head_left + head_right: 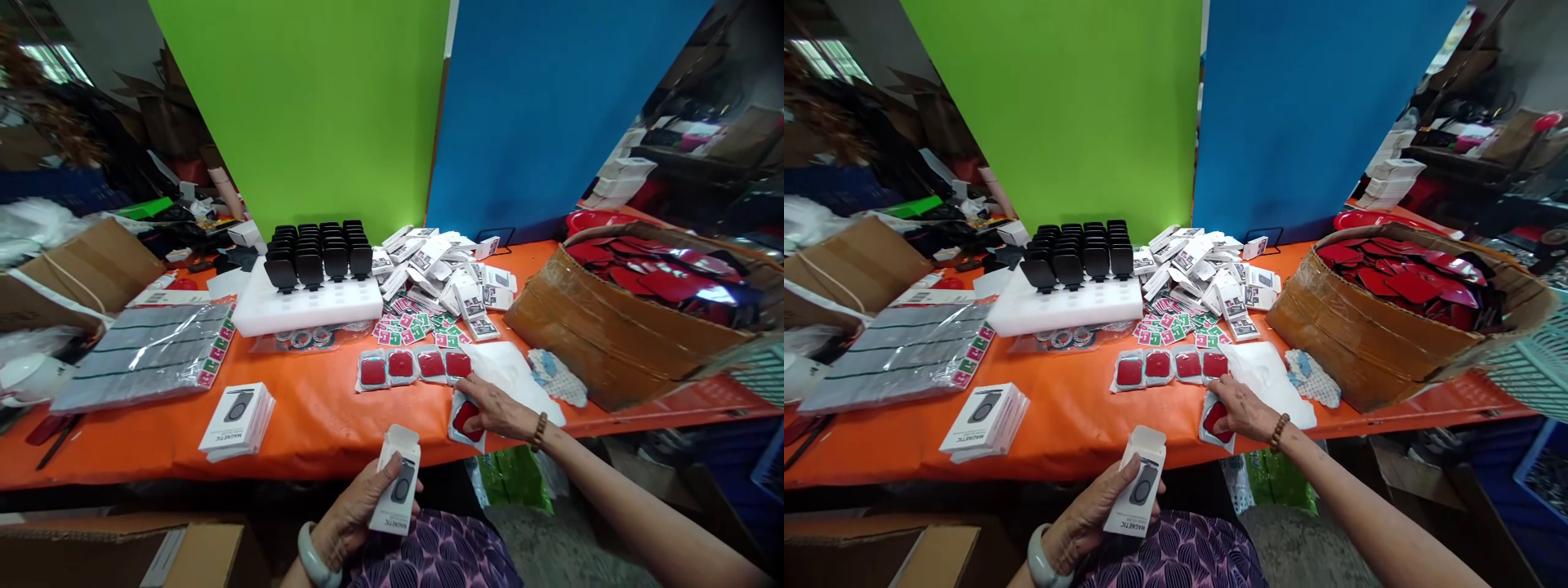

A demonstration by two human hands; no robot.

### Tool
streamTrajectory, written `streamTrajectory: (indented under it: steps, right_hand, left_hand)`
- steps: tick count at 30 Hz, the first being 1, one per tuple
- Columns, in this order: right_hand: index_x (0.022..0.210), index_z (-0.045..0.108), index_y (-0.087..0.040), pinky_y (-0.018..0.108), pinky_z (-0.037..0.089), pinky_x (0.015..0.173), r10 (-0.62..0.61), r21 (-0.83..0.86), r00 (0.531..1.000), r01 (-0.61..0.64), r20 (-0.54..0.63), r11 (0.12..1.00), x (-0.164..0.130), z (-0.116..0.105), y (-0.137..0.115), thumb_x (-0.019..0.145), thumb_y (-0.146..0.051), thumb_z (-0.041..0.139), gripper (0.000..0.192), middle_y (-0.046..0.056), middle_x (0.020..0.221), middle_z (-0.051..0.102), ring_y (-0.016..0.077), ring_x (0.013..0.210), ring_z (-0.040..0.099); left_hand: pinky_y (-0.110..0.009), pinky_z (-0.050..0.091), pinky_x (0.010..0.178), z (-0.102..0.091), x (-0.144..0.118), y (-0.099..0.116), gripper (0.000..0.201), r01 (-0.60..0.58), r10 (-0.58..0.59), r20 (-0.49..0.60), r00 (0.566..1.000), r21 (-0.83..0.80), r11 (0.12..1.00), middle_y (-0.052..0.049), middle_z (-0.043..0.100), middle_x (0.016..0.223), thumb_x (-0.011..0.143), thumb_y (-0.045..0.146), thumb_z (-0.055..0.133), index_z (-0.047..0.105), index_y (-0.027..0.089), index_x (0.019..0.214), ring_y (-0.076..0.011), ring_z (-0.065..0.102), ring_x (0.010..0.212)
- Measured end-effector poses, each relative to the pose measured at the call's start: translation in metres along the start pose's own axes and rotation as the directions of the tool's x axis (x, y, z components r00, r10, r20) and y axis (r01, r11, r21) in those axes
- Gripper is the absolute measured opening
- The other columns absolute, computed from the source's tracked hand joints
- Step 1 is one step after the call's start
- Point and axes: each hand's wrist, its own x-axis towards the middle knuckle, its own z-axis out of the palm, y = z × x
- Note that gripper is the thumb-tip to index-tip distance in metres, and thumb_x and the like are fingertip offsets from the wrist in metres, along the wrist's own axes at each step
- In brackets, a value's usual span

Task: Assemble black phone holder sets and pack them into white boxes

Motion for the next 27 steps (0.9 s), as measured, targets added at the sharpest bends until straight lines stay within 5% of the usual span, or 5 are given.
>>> streamTrajectory:
  steps: [5, 12, 18, 23, 27]
  right_hand:
    - [0.085, 0.058, -0.018, 0.029, 0.041, 0.066, 0.035, 0.398, 0.991, -0.085, 0.131, 0.913, -0.001, 0.003, 0.002, 0.076, -0.031, 0.062, 0.017, 0.0, 0.077, 0.057, 0.0158, 0.069, 0.051]
    - [0.106, 0.055, -0.022, 0.029, 0.047, 0.072, 0.044, 0.72, 0.998, -0.06, 0.041, 0.691, -0.009, 0.049, -0.042, 0.077, -0.046, 0.065, 0.039, 0.0, 0.086, 0.056, 0.0163, 0.077, 0.054]
    - [0.114, 0.051, -0.022, 0.032, 0.05, 0.079, 0.051, 0.814, 0.995, -0.103, 0.091, 0.572, -0.017, 0.076, -0.07, 0.077, -0.046, 0.067, 0.048, 0.002, 0.099, 0.06, 0.0188, 0.088, 0.059]
    - [0.133, 0.039, -0.023, 0.04, 0.045, 0.098, -0.163, 0.759, 0.956, -0.083, 0.243, 0.645, -0.022, 0.061, -0.069, 0.059, -0.04, 0.085, 0.088, 0.007, 0.128, 0.053, 0.0249, 0.113, 0.054]
    - [0.125, 0.046, -0.022, 0.04, 0.047, 0.094, -0.153, 0.687, 0.958, -0.059, 0.244, 0.724, -0.026, 0.058, -0.071, 0.061, -0.042, 0.083, 0.077, 0.007, 0.12, 0.057, 0.0242, 0.107, 0.056]
  left_hand:
    - [-0.026, 0.047, 0.06, -0.003, -0.001, 0.001, 0.062, -0.086, 0.086, -0.059, 0.995, -0.004, 0.996, -0.009, 0.069, 0.08, 0.065, 0.064, 0.072, 0.063, 0.011, 0.094, -0.0163, 0.064, 0.067]
    - [-0.026, 0.045, 0.069, -0.002, 0.006, 0.007, 0.049, -0.19, 0.182, -0.108, 0.977, -0.06, 0.98, -0.004, 0.069, 0.081, 0.066, 0.04, 0.082, 0.064, 0.014, 0.103, -0.0154, 0.063, 0.071]
    - [-0.033, 0.052, 0.075, -0.009, 0.011, -0.007, 0.049, -0.095, 0.089, -0.034, 0.995, -0.368, 0.925, -0.01, 0.073, 0.093, 0.07, 0.024, 0.078, 0.06, 0.011, 0.114, -0.023, 0.069, 0.079]
    - [-0.032, 0.056, 0.07, -0.021, 0.007, -0.004, 0.046, -0.057, 0.051, -0.026, 0.998, -0.414, 0.909, -0.012, 0.074, 0.092, 0.071, 0.018, 0.074, 0.06, 0.007, 0.114, -0.0211, 0.07, 0.069]
    - [-0.032, 0.057, 0.066, -0.026, 0.002, 0.003, 0.048, -0.027, 0.048, 0.047, 0.998, -0.37, 0.928, -0.014, 0.074, 0.095, 0.07, 0.019, 0.076, 0.061, 0.006, 0.113, -0.0226, 0.071, 0.07]
